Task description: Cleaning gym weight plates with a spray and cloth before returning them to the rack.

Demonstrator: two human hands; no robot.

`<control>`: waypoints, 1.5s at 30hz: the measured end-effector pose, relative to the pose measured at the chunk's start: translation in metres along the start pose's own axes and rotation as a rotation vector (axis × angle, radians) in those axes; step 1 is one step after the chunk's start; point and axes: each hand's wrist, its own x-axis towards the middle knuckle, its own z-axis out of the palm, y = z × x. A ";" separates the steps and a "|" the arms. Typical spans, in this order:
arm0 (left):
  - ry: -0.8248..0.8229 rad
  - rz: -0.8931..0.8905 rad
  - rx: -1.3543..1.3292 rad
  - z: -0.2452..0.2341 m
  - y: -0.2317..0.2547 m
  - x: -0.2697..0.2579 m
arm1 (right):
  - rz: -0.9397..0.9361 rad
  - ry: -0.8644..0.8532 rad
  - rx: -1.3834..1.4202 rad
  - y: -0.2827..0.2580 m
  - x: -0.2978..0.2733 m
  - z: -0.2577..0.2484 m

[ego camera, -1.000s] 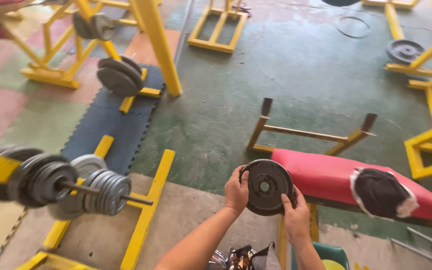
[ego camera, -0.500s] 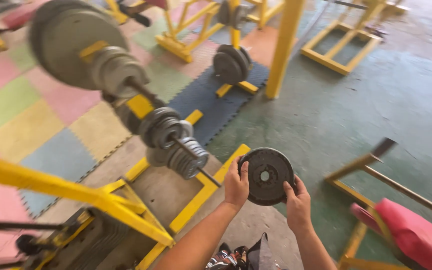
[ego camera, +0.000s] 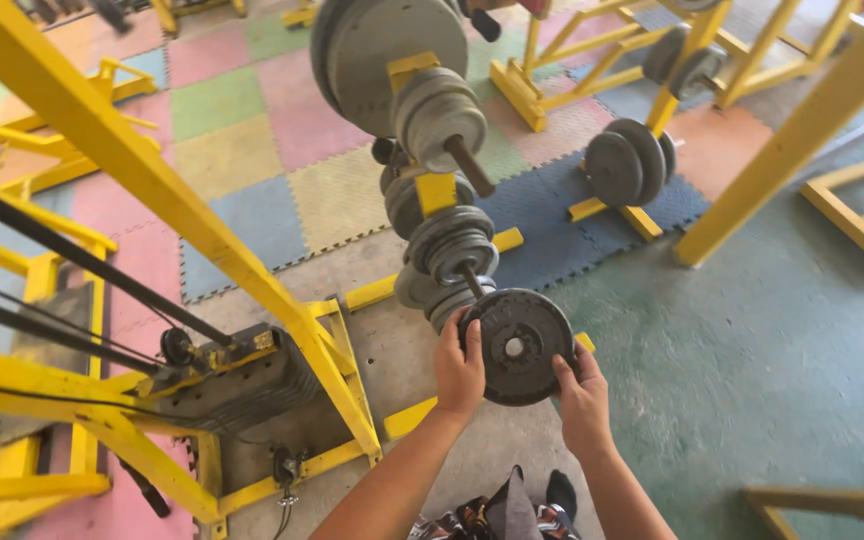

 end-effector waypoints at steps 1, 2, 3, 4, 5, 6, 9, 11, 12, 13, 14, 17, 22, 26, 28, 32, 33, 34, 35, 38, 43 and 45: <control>0.021 -0.002 0.005 0.000 0.004 0.005 | 0.003 -0.021 -0.006 -0.004 0.009 0.004; 0.054 -0.040 -0.010 0.002 0.008 0.009 | 0.004 -0.067 0.009 -0.009 0.019 0.007; 0.087 -0.085 -0.027 0.004 0.013 0.005 | 0.009 -0.111 0.019 -0.012 0.022 0.005; 0.108 -0.093 -0.025 0.005 0.017 0.004 | 0.017 -0.130 0.008 -0.014 0.024 0.003; 0.157 -0.089 -0.055 0.007 0.020 0.012 | 0.019 -0.178 0.002 -0.019 0.034 0.008; 0.206 -0.084 -0.085 0.010 0.023 0.020 | 0.022 -0.227 -0.005 -0.025 0.045 0.012; 0.309 -0.174 -0.061 0.026 0.025 0.024 | -0.022 -0.314 -0.056 -0.042 0.076 0.011; 0.359 -0.188 -0.097 0.034 0.031 0.030 | -0.052 -0.365 -0.087 -0.054 0.090 0.014; 0.387 -0.192 -0.138 0.038 0.033 0.033 | -0.093 -0.395 -0.108 -0.060 0.096 0.015; 0.408 -0.193 -0.135 0.043 0.035 0.036 | -0.089 -0.416 -0.113 -0.065 0.106 0.016; 0.432 -0.173 -0.144 0.048 0.036 0.039 | -0.121 -0.447 -0.122 -0.070 0.114 0.017; 0.489 -0.161 -0.157 0.056 0.049 0.044 | -0.175 -0.524 -0.145 -0.089 0.126 0.018; 0.529 -0.099 -0.112 0.062 0.072 0.053 | -0.238 -0.622 -0.179 -0.121 0.138 0.028; 0.530 -0.066 -0.106 0.064 0.085 0.062 | -0.307 -0.682 -0.220 -0.140 0.140 0.038; 0.536 -0.069 -0.148 0.064 0.086 0.074 | -0.331 -0.704 -0.210 -0.145 0.148 0.047; 0.541 -0.012 -0.116 0.062 0.087 0.090 | -0.364 -0.701 -0.171 -0.150 0.157 0.060; 0.540 0.014 -0.102 0.061 0.086 0.095 | -0.378 -0.688 -0.170 -0.150 0.159 0.064; 0.535 0.016 -0.102 0.059 0.085 0.100 | -0.379 -0.683 -0.168 -0.150 0.161 0.069; 0.527 0.029 -0.107 0.059 0.085 0.103 | -0.373 -0.676 -0.154 -0.151 0.162 0.072; 0.510 0.044 -0.101 0.056 0.083 0.115 | -0.365 -0.651 -0.133 -0.146 0.168 0.080; 0.502 0.050 -0.109 0.051 0.067 0.132 | -0.374 -0.619 -0.149 -0.137 0.179 0.095; 0.500 0.010 -0.078 0.049 0.062 0.138 | -0.382 -0.616 -0.158 -0.132 0.182 0.099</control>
